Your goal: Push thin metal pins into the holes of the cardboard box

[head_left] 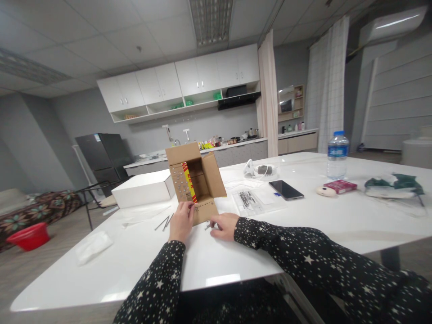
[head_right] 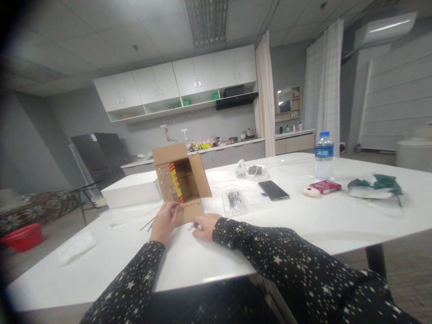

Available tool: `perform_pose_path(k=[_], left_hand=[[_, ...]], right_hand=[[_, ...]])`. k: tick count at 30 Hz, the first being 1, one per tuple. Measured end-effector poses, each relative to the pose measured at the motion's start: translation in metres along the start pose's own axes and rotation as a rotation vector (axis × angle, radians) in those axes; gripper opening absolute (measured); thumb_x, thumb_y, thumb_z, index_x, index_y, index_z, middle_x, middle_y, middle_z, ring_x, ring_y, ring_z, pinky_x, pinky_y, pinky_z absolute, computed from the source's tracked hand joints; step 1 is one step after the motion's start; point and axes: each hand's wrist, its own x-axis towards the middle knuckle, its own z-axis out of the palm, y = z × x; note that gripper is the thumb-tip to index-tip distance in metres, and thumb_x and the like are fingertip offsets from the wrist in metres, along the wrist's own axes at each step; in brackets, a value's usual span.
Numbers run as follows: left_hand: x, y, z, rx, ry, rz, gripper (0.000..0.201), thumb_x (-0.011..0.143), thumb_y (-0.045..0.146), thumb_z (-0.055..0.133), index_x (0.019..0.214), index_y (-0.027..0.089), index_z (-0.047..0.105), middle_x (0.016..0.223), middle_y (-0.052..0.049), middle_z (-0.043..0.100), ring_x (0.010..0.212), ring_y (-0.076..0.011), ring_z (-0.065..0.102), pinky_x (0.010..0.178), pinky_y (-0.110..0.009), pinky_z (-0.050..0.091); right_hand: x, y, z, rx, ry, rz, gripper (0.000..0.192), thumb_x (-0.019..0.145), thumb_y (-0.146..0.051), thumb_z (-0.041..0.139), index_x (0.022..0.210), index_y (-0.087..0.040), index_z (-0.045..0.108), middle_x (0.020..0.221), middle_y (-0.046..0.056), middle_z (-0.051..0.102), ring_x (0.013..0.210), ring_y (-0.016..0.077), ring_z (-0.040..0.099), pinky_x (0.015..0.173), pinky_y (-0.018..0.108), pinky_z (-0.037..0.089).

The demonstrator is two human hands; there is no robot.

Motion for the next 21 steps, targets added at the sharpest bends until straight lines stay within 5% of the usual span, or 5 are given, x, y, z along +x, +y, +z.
perform_pose_path(k=[21], left_hand=[[-0.0011,0.0015,0.0043,0.074,-0.015,0.068,0.024,0.090,0.033,0.040,0.101,0.022,0.058,0.097,-0.004,0.061,0.078,-0.0145,0.061,0.066,-0.026,0.046]], right_hand=[[0.0013,0.0010,0.0021,-0.007,0.006,-0.009,0.024,0.075,-0.037,0.054,0.093,-0.022,0.061,0.064,-0.001,0.060,0.064,0.0151,0.053,0.057,0.025,0.031]])
